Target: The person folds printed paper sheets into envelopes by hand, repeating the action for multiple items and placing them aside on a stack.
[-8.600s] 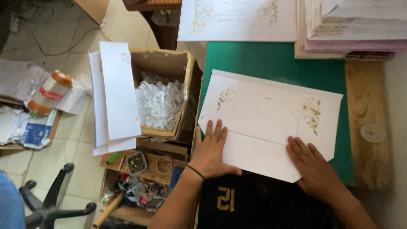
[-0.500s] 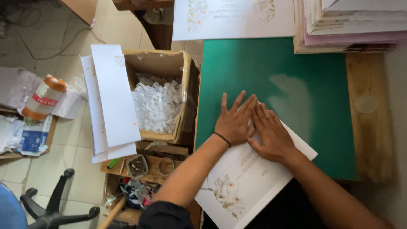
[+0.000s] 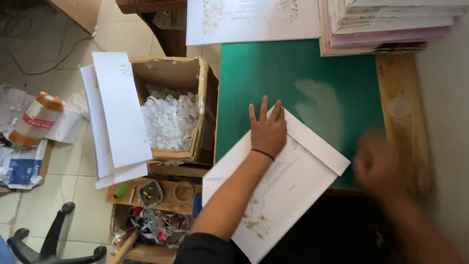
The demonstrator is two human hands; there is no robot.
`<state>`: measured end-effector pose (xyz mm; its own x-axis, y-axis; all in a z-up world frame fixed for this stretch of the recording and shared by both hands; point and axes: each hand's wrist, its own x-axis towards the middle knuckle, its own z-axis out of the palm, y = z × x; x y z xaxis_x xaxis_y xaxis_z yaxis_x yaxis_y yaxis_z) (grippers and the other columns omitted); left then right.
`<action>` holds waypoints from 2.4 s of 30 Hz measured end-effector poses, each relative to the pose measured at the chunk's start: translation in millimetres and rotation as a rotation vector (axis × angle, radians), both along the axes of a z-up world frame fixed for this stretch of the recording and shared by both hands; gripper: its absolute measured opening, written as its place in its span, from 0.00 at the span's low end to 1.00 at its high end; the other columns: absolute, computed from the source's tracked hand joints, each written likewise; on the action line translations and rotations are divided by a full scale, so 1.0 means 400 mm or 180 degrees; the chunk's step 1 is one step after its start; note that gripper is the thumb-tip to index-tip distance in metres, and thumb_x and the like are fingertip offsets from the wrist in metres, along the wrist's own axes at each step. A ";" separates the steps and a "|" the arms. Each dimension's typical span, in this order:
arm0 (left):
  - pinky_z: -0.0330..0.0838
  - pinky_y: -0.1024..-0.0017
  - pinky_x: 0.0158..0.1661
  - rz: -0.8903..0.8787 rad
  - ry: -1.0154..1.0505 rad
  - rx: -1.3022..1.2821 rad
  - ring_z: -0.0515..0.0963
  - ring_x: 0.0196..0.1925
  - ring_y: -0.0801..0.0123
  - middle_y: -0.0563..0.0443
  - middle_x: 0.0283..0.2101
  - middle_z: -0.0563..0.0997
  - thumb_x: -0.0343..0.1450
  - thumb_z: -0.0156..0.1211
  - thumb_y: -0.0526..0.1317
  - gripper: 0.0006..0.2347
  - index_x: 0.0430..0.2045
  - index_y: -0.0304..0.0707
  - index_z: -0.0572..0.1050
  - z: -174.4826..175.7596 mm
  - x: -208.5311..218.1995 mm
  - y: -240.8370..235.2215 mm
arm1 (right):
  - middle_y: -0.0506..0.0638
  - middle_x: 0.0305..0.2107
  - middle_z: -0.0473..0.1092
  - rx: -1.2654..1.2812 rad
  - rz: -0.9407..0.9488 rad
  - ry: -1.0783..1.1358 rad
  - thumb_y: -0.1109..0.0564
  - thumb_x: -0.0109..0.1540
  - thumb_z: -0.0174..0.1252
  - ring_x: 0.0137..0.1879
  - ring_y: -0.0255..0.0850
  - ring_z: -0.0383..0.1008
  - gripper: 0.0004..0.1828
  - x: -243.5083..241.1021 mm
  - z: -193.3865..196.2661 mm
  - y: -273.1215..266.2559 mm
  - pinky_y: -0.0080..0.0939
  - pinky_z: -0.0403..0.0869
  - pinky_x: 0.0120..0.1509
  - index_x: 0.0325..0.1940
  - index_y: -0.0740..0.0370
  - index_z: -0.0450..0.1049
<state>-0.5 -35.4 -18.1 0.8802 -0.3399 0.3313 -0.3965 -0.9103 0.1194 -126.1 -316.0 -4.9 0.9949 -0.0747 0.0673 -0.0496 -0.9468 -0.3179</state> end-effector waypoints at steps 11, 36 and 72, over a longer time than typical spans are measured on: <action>0.28 0.27 0.68 -0.0201 0.1050 -0.0726 0.56 0.76 0.59 0.55 0.59 0.78 0.70 0.60 0.50 0.27 0.66 0.55 0.66 0.062 0.044 0.070 | 0.62 0.51 0.74 -0.1339 0.0147 -0.0383 0.65 0.68 0.51 0.47 0.52 0.75 0.12 0.089 0.028 -0.175 0.51 0.73 0.56 0.54 0.66 0.74; 0.38 0.47 0.76 -0.1374 0.0415 -0.0073 0.62 0.75 0.68 0.55 0.71 0.69 0.73 0.48 0.34 0.19 0.58 0.51 0.77 -0.019 0.073 0.048 | 0.53 0.57 0.72 0.0561 0.1297 -0.0998 0.56 0.64 0.62 0.73 0.58 0.64 0.10 0.030 0.001 0.185 0.61 0.65 0.72 0.48 0.55 0.82; 0.60 0.43 0.61 0.0346 0.0830 -0.0216 0.64 0.67 0.47 0.41 0.66 0.67 0.58 0.72 0.56 0.42 0.63 0.30 0.61 0.097 0.074 -0.052 | 0.66 0.72 0.53 -0.0627 0.1651 -0.0228 0.47 0.67 0.44 0.80 0.56 0.50 0.33 0.114 -0.049 0.168 0.51 0.52 0.81 0.69 0.73 0.60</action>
